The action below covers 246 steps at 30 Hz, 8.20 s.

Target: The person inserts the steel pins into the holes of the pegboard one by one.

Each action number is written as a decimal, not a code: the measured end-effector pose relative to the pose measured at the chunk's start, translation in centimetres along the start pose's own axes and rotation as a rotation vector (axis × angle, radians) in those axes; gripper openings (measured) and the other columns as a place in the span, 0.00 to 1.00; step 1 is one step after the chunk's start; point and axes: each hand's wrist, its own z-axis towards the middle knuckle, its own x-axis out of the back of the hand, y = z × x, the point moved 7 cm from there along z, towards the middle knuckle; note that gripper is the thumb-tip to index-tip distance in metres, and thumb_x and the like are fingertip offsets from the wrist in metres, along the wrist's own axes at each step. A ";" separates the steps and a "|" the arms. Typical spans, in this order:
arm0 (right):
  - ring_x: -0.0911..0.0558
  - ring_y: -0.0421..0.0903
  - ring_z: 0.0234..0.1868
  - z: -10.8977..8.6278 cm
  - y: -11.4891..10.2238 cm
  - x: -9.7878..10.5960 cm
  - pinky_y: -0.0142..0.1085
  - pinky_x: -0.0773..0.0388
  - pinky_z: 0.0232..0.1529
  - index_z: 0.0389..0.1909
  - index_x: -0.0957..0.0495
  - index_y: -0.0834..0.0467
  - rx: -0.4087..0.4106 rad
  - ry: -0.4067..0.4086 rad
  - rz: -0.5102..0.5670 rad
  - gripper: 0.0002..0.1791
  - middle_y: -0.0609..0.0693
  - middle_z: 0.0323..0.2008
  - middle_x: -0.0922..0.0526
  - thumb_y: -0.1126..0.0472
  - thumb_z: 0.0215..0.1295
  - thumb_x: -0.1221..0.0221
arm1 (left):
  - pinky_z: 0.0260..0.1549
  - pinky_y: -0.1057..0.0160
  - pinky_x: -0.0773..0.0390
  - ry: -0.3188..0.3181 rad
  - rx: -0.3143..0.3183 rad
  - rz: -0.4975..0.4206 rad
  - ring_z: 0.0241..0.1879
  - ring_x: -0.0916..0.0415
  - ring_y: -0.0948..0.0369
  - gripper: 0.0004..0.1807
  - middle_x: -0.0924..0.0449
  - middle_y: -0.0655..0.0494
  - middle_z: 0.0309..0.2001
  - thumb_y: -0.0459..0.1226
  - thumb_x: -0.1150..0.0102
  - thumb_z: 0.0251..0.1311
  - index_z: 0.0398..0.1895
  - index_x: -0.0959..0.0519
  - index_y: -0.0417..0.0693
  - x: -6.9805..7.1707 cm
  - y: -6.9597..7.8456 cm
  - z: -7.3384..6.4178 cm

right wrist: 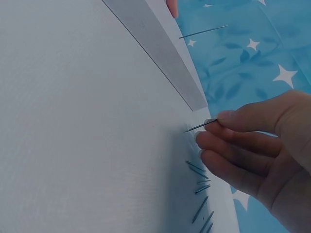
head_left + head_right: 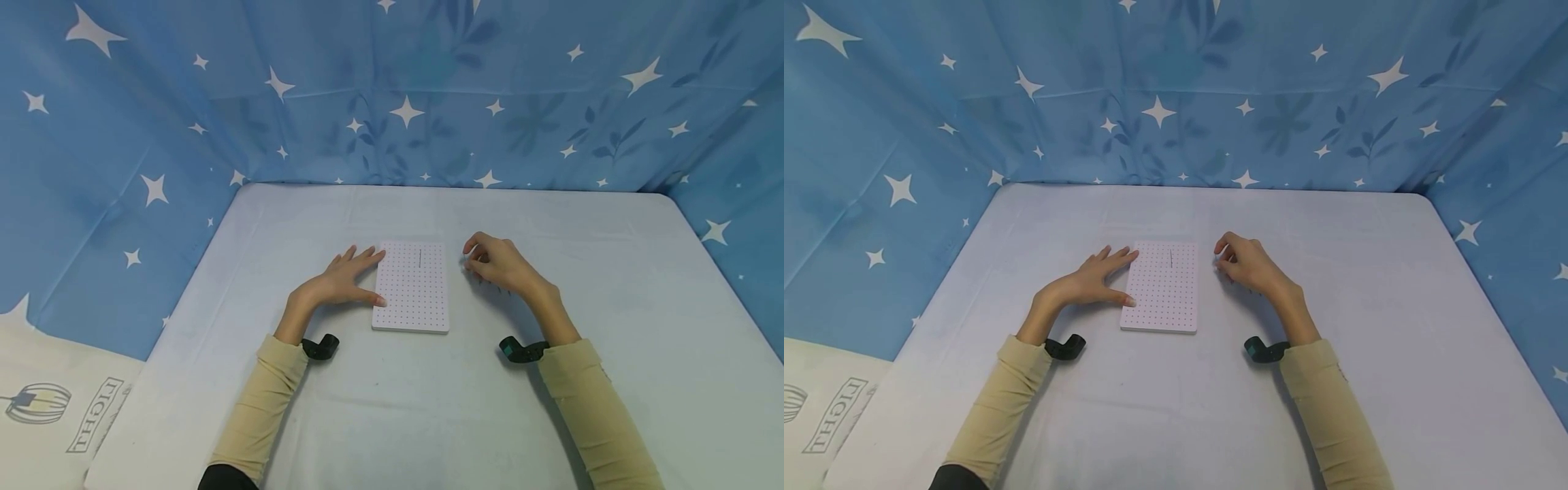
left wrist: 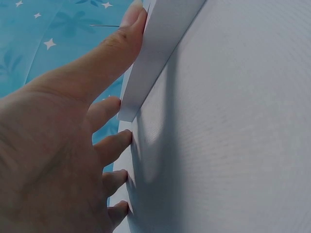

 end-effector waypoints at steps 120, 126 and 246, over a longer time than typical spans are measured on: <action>0.11 0.50 0.41 1.8 -5.8 -4.3 0.45 0.14 0.46 0.41 0.18 0.59 0.194 0.178 0.210 0.05 0.54 0.38 0.11 0.67 0.67 0.33 | 0.80 0.42 0.73 -0.013 0.004 0.012 0.83 0.76 0.48 0.58 0.62 0.55 0.85 0.59 0.29 0.57 0.85 0.53 0.64 -0.2 -0.6 0.1; 0.11 0.52 0.41 1.9 -5.8 -4.4 0.44 0.14 0.45 0.41 0.18 0.60 0.192 0.182 0.211 0.05 0.55 0.38 0.11 0.67 0.67 0.34 | 0.79 0.41 0.72 -0.018 0.010 -0.006 0.83 0.77 0.47 0.58 0.62 0.53 0.85 0.57 0.27 0.57 0.85 0.52 0.62 -0.3 -0.7 0.0; 0.22 0.51 0.36 -0.3 2.5 0.5 0.39 0.24 0.33 0.53 0.25 0.64 -0.116 -0.158 -0.013 0.20 0.59 0.42 0.19 0.64 0.65 0.31 | 0.79 0.45 0.76 0.028 0.015 -0.119 0.83 0.78 0.54 0.59 0.61 0.58 0.85 0.54 0.23 0.53 0.84 0.50 0.65 -0.6 -0.9 0.0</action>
